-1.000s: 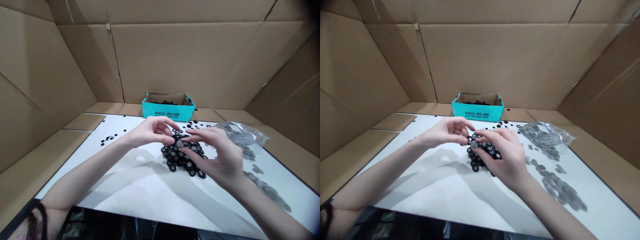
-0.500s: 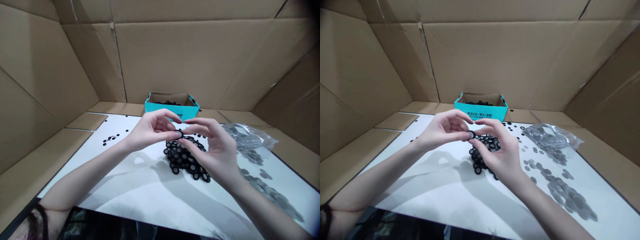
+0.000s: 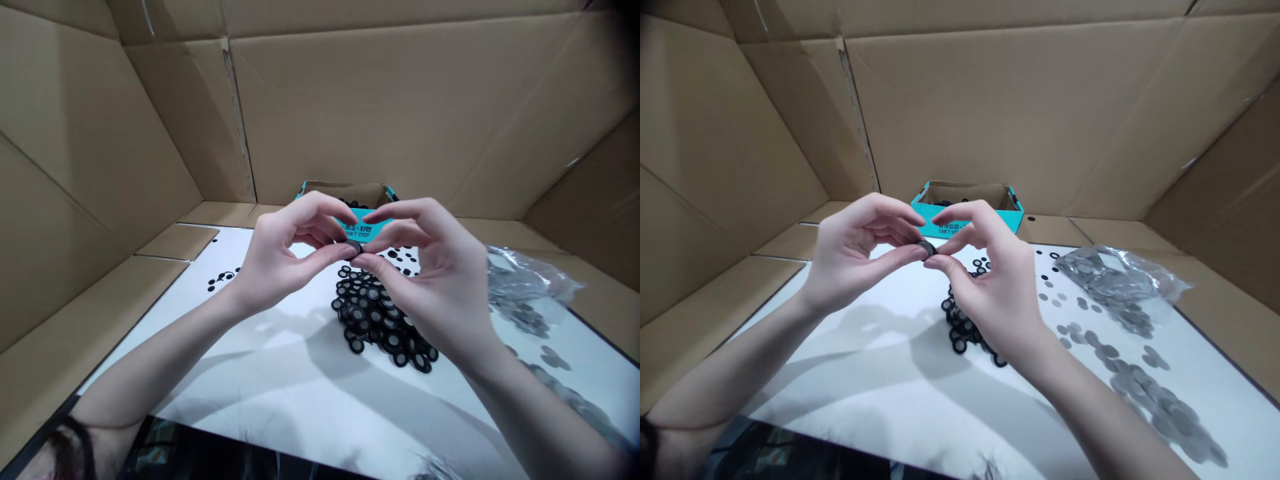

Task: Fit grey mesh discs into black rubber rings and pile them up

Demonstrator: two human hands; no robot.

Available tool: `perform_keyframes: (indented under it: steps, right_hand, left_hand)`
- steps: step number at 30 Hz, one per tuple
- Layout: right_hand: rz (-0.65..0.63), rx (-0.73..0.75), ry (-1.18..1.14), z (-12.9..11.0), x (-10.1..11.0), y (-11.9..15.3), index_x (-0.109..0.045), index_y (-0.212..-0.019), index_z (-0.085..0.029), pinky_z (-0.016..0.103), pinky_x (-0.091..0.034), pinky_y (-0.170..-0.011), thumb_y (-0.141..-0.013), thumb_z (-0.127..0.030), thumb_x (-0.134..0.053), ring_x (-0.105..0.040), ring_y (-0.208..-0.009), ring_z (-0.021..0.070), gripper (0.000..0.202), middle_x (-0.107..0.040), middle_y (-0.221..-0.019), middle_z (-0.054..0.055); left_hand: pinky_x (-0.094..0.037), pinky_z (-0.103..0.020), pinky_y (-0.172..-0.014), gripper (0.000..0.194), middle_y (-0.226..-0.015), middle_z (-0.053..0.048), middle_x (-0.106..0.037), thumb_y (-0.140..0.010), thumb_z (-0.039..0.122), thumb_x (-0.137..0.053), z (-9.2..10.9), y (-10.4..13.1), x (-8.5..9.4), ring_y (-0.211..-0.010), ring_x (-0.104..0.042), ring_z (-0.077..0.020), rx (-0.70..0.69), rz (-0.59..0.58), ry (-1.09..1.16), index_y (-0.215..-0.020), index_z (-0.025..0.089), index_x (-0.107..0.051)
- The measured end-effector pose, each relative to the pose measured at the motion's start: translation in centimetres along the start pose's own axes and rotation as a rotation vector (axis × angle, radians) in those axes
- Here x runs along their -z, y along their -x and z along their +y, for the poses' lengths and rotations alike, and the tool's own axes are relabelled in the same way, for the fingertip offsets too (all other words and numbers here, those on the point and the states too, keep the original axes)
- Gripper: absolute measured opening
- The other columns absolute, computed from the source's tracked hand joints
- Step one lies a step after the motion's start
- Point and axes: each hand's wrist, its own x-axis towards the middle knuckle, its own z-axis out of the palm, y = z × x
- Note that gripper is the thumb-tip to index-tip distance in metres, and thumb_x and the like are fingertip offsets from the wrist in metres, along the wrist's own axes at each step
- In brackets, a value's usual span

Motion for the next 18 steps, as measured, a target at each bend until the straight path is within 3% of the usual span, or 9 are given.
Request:
perform_keyframes:
  steps: [5,12,18]
  right_hand:
    - [-0.051,-0.032,-0.075,0.4,0.0,0.0,-0.058,-0.093,-0.027,0.036,-0.052,-0.074,-0.076,-0.009,-0.068,-0.065,-0.068,0.015,0.026,-0.066,-0.074,-0.006]
    - [-0.124,-0.165,-0.188,1.4,0.9,0.2,-0.051,-0.088,-0.027,0.035,-0.053,-0.067,-0.072,-0.013,-0.072,-0.062,-0.062,0.0158,0.03,-0.061,-0.063,-0.007]
    - [-0.19,-0.212,-0.229,1.9,1.1,0.2,-0.05,-0.09,-0.026,0.032,-0.052,-0.064,-0.074,-0.016,-0.072,-0.062,-0.062,0.0153,0.029,-0.059,-0.061,-0.007]
  left_hand:
    - [-0.058,-0.022,-0.071,0.018,-0.082,0.0,-0.069,-0.085,0.014,-0.071,0.5,0.1,-0.1,-0.074,-0.066,-0.0103,0.008,-0.039,-0.032,-0.101,0.017,-0.063]
    - [-0.056,-0.02,-0.072,0.017,-0.091,-0.001,-0.063,-0.086,0.012,-0.068,-0.3,0.0,-0.1,-0.076,-0.064,-0.0086,0.098,-0.252,0.007,-0.099,0.017,-0.058]
    - [-0.055,-0.017,-0.067,0.022,-0.086,0.001,-0.063,-0.085,0.017,-0.073,-0.6,-0.1,-0.1,-0.073,-0.065,-0.0076,0.164,-0.234,0.109,-0.098,0.017,-0.055]
